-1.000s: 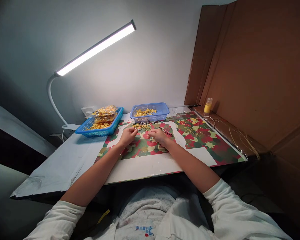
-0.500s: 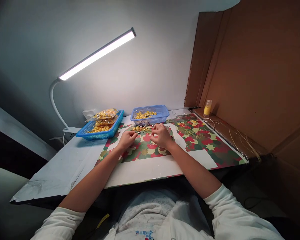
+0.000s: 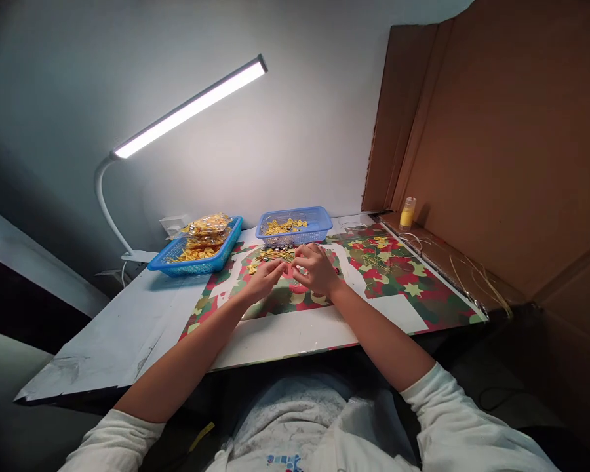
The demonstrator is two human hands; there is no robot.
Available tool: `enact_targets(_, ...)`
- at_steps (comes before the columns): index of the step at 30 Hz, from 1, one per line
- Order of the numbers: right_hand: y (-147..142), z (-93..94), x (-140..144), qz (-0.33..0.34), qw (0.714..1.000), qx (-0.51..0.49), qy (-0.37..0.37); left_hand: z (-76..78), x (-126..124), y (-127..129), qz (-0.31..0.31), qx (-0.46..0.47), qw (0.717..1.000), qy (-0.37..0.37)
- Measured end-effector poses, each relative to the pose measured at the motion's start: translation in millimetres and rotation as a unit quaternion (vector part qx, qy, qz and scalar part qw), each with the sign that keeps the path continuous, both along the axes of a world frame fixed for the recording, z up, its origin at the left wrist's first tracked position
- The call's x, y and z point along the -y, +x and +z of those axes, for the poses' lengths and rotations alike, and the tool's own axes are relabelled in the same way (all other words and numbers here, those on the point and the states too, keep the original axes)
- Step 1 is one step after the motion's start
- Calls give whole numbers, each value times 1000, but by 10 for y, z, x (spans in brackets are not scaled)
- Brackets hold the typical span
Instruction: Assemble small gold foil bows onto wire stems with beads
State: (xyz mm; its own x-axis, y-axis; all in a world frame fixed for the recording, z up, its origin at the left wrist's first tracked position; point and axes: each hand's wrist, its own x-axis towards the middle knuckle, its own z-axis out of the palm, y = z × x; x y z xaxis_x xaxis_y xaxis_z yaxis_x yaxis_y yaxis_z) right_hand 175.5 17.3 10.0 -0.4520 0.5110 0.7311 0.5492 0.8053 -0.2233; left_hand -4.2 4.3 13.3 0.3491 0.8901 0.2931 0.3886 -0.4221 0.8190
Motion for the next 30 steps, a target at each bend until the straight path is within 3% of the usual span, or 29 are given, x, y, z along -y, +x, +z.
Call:
enact_targets(4,5,27,1,9,1000,-24,-2,13,-4,-5,15,10,1000,13)
enact_targets(7,56,49,-50,-29,998,-46,-24,26,13,-4,24,29,999,10)
enact_targets(10,176,31,-164,-167,980,-55,-92,25,27,-11,32,54,998,-5)
enact_targets(12,273,-6,-247,-282,944,-22,-170,20,29,-14,32,64,997,-11)
enact_targets(15,383,-77,-334,-342,895,58,-280,11,24,-9,38,70,997,-11)
enact_targets(18,404,-143,-370,-327,884,91,-322,3,13,1,53,71,996,-7)
enact_targets(24,359,-177,-380,-302,899,78,-309,-15,-1,5,59,87,994,-4)
enact_targets(27,343,-127,-364,-282,907,-15,-311,-29,-9,2,64,90,994,-5)
enact_targets(30,270,-82,-325,-183,907,-166,-341,-50,-28,1,85,100,991,-4)
